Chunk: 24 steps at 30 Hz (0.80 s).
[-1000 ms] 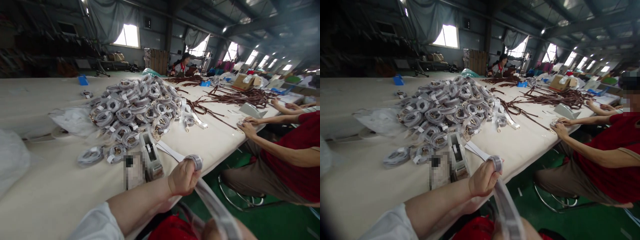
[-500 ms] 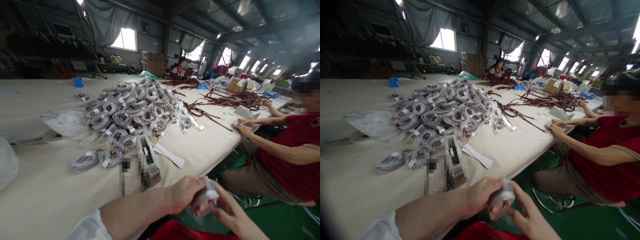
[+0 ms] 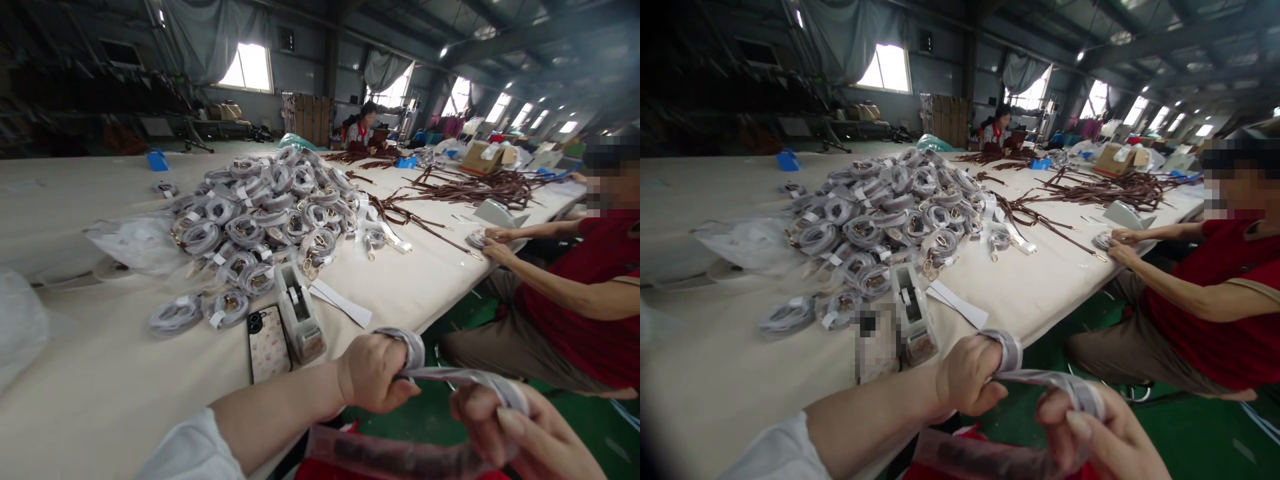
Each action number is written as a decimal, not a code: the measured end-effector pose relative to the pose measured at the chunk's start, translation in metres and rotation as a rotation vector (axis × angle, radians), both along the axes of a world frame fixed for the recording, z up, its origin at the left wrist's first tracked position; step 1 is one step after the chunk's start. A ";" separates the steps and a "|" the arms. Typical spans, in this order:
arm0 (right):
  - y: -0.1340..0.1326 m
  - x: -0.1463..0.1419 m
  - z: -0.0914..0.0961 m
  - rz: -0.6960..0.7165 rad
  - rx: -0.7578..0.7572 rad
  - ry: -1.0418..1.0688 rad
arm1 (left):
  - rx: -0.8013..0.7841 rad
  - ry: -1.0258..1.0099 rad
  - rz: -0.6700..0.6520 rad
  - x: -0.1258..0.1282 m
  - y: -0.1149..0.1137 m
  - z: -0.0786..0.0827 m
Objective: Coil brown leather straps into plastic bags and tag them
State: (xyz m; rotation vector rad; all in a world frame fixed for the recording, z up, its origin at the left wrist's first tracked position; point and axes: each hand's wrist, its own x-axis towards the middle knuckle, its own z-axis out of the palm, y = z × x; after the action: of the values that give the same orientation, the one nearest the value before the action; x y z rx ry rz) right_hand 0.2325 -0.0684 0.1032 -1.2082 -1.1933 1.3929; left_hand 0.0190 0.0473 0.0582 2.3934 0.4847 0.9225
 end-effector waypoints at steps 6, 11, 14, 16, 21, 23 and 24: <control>0.045 0.022 -0.005 -0.286 0.174 -0.689 | -0.837 -0.080 -0.142 0.003 -0.022 0.029; 0.028 0.003 -0.034 0.050 0.218 -0.539 | -1.370 -0.229 -0.300 0.006 -0.025 0.037; 0.022 -0.012 -0.050 0.114 0.176 -0.512 | -1.438 -0.257 -0.309 0.006 -0.025 0.035; 0.025 -0.020 -0.058 0.110 0.121 -0.454 | -1.467 -0.283 -0.274 0.004 -0.023 0.035; 0.032 -0.026 -0.068 0.111 -0.059 -0.345 | -1.570 -0.432 -0.213 -0.004 -0.007 0.041; 0.032 -0.024 -0.071 0.058 -0.089 -0.349 | -1.591 -0.462 -0.179 -0.010 0.002 0.047; 0.031 -0.024 -0.073 0.017 -0.100 -0.354 | -1.605 -0.475 -0.164 -0.013 0.007 0.050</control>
State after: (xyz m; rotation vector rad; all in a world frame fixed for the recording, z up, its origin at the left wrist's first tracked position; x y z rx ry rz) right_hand 0.2087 -0.0379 0.0299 -1.5655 -1.3888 1.2979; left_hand 0.0065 0.0540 0.1085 0.7213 0.5074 0.5595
